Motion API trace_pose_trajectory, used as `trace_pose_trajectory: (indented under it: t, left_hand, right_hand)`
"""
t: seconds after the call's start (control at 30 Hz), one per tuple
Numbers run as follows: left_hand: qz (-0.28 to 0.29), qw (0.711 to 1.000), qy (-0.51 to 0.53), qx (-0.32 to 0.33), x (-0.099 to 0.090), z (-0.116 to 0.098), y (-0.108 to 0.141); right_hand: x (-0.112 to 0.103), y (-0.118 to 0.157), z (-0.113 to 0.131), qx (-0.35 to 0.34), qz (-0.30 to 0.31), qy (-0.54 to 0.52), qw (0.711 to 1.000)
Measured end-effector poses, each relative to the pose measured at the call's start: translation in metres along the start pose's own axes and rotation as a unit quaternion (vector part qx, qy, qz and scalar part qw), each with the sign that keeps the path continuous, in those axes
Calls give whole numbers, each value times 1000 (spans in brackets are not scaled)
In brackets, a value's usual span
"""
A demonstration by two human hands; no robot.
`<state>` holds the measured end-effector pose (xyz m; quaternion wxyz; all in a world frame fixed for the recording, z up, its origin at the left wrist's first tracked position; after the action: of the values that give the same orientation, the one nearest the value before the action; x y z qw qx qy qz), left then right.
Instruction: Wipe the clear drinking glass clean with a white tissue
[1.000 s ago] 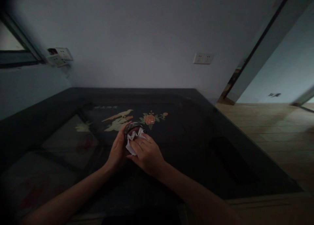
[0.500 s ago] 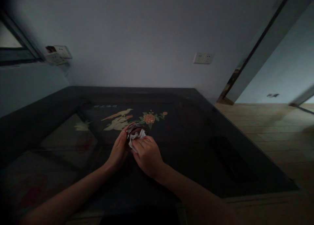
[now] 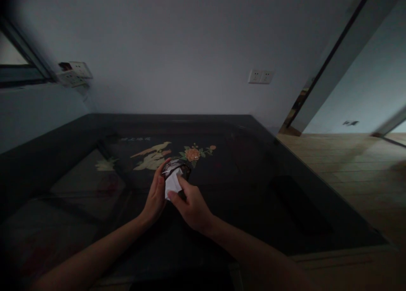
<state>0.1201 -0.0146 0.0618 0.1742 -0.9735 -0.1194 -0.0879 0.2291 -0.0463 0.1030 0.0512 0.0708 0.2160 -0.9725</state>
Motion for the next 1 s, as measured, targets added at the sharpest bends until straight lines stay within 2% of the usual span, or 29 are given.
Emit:
trace_pose_trajectory:
  t: [0.03,0.1,0.23,0.33,0.37,0.43,0.53,0.6,0.7,0.77,0.83,0.9,0.97,1.0]
  left_hand:
    - [-1,1000,3,-1,0,-2,0]
    - [-2,1000,20,-17,-1,-5,-2]
    - [7,994,68,-81,1,0,-8]
    - [12,989,71,-132,2,13,-13]
    - [16,986,62,-155,3,19,-13]
    - [22,980,42,-195,3,30,-12]
    - [26,974,30,-222,4,37,-10]
    - [30,973,40,-225,5,38,-8]
    - [38,975,60,-211,7,37,-6]
    - [39,981,63,-181,7,35,-5]
    - [41,988,48,-144,7,33,-3]
    - [44,992,29,-119,8,32,-1]
    - [52,992,25,-108,10,31,0]
    - [58,992,28,-106,11,31,1]
  right_hand:
    - [0,0,4,-56,-4,57,997]
    - [1,1,13,-181,-3,163,970]
    - [8,1,19,-364,50,315,875]
    - [8,-1,14,-446,97,383,803]
    - [7,-2,11,-458,113,397,787]
    - [5,-4,3,-457,140,417,773]
    - [5,-6,-6,-421,157,437,779]
    - [7,-5,-8,-383,159,438,798]
    - [6,-6,-6,-289,133,395,862]
    - [0,-8,-7,-196,82,344,915]
    - [-8,-9,-14,-85,24,274,958]
    - [-11,-7,-22,15,-19,165,986]
    - [-11,-3,-31,104,-51,23,993]
    - [-10,-2,-35,142,-69,-53,986]
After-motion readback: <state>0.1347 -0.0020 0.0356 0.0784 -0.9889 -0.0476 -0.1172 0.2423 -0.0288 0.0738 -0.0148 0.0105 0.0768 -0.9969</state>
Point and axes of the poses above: each hand's wrist, its own y-axis away from the middle knuckle, its own x-axis out of the palm, z = x × y, the point moved 8 cm from there along -y, towards the middle knuckle, and after that the axes turned 14 degrees about -z, right-handed, at the moved point
